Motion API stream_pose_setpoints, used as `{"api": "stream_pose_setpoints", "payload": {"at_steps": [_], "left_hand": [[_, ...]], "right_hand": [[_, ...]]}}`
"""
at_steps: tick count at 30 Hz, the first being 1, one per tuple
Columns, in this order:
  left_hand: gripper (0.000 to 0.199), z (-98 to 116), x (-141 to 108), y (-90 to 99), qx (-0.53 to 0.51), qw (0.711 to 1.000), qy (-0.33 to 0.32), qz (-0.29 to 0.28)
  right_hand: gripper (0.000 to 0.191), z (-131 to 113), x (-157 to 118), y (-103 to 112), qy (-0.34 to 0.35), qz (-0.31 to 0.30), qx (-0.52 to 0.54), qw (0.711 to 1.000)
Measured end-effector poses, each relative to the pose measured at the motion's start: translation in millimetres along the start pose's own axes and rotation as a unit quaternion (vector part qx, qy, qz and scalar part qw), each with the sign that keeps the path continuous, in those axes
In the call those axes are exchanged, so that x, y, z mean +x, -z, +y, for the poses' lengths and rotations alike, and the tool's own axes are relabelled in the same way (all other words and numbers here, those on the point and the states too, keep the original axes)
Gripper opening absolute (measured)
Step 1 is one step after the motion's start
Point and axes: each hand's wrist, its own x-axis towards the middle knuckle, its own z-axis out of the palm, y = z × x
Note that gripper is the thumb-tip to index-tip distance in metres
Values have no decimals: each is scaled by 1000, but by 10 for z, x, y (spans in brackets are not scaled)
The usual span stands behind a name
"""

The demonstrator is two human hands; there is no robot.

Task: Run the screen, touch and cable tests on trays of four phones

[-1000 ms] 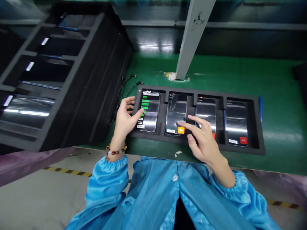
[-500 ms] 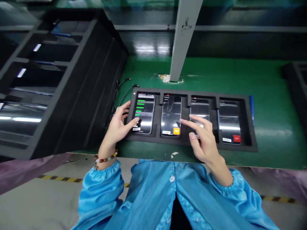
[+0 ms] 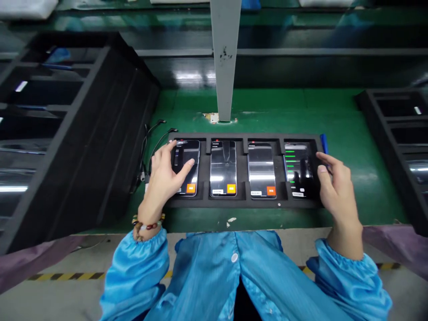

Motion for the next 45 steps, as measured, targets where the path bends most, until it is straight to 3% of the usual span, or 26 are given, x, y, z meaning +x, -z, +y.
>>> {"api": "stream_pose_setpoints", "payload": {"at_steps": [9, 14, 20, 30, 33, 38, 45], "left_hand": [[53, 35, -20, 52, 1, 1000, -1, 23], [43, 41, -59, 77, -45, 997, 2, 58], [44, 32, -54, 61, -25, 998, -6, 53], [54, -3, -50, 60, 7, 1000, 21, 20], [51, 13, -50, 71, -1, 1000, 15, 23], [42, 31, -54, 104, -36, 996, -12, 79], [40, 35, -42, 101, -28, 997, -24, 69]], "right_hand": [[44, -154, -38, -57, 28, 56, 15, 998], [43, -165, -68, -20, 68, 22, 16, 997], [44, -164, -9, -15, 53, -27, -24, 998], [44, -154, -5, -26, 48, -44, -31, 997], [43, -158, -12, -19, 57, -30, -22, 998], [41, -159, -36, -12, 69, 10, 24, 997], [39, -148, -44, -25, 78, 31, 39, 996]]}}
